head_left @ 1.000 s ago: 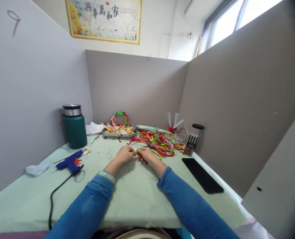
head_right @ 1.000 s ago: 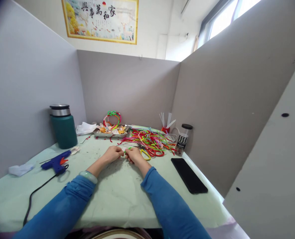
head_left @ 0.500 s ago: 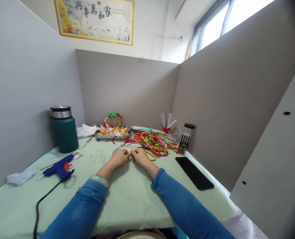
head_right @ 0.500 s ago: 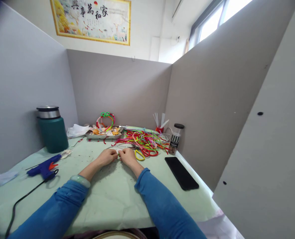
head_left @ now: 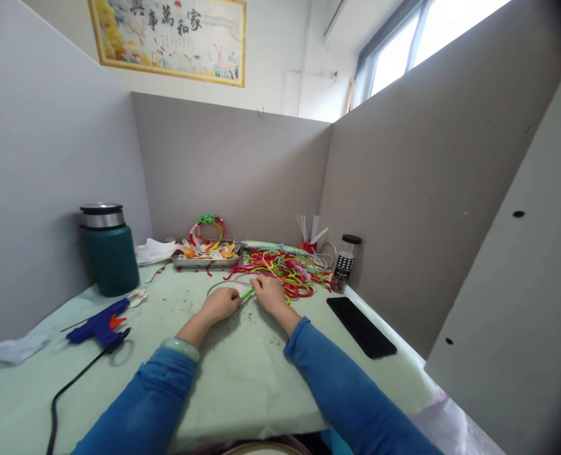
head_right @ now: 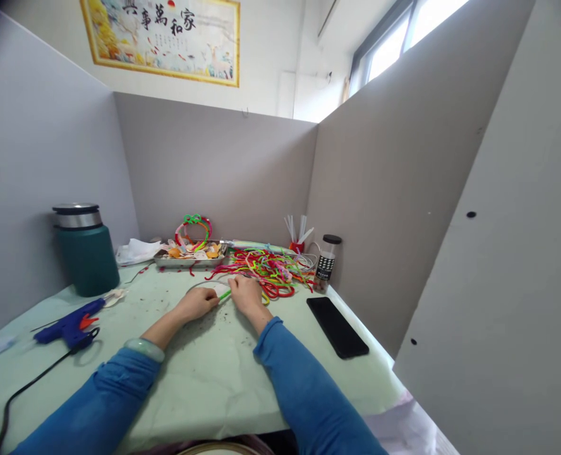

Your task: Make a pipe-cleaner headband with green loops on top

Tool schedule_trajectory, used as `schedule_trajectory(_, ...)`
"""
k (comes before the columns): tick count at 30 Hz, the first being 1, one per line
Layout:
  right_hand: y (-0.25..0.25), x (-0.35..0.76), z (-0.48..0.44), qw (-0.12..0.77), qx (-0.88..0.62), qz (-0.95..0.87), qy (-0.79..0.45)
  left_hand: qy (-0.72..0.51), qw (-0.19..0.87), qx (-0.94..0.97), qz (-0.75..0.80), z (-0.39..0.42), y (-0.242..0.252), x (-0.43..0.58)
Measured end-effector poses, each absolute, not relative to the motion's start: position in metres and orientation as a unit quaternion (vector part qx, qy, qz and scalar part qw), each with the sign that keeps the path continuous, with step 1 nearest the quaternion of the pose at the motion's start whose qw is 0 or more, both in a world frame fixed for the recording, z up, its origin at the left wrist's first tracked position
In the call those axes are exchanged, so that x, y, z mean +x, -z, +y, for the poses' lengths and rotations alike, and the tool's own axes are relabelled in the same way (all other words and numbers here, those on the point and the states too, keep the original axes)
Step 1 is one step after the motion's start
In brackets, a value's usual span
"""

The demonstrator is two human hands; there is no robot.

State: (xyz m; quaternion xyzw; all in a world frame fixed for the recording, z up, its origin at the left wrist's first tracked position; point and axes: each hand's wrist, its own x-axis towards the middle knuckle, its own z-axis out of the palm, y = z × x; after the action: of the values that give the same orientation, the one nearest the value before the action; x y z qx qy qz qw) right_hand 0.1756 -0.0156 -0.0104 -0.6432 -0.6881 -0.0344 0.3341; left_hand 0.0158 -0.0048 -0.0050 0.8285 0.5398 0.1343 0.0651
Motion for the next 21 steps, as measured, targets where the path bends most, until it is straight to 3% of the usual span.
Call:
schedule_trajectory(7, -0.004, 0.257, 0.000, 0.469, -0.736, -0.478, 0.100, -0.140, 0.054, 0.838, 0.524, -0.007, 0.005, 0.015)
schedule_trajectory(15, 0.014, 0.297, 0.011, 0.367, -0.830, -0.419, -0.008, -0.152, 0.080, 0.839, 0.517, -0.006, 0.005, 0.014)
schedule_trajectory(21, 0.015, 0.290, 0.012, 0.356, -0.817, -0.452, 0.025, -0.150, 0.067, 0.843, 0.513, -0.007, 0.005, 0.014)
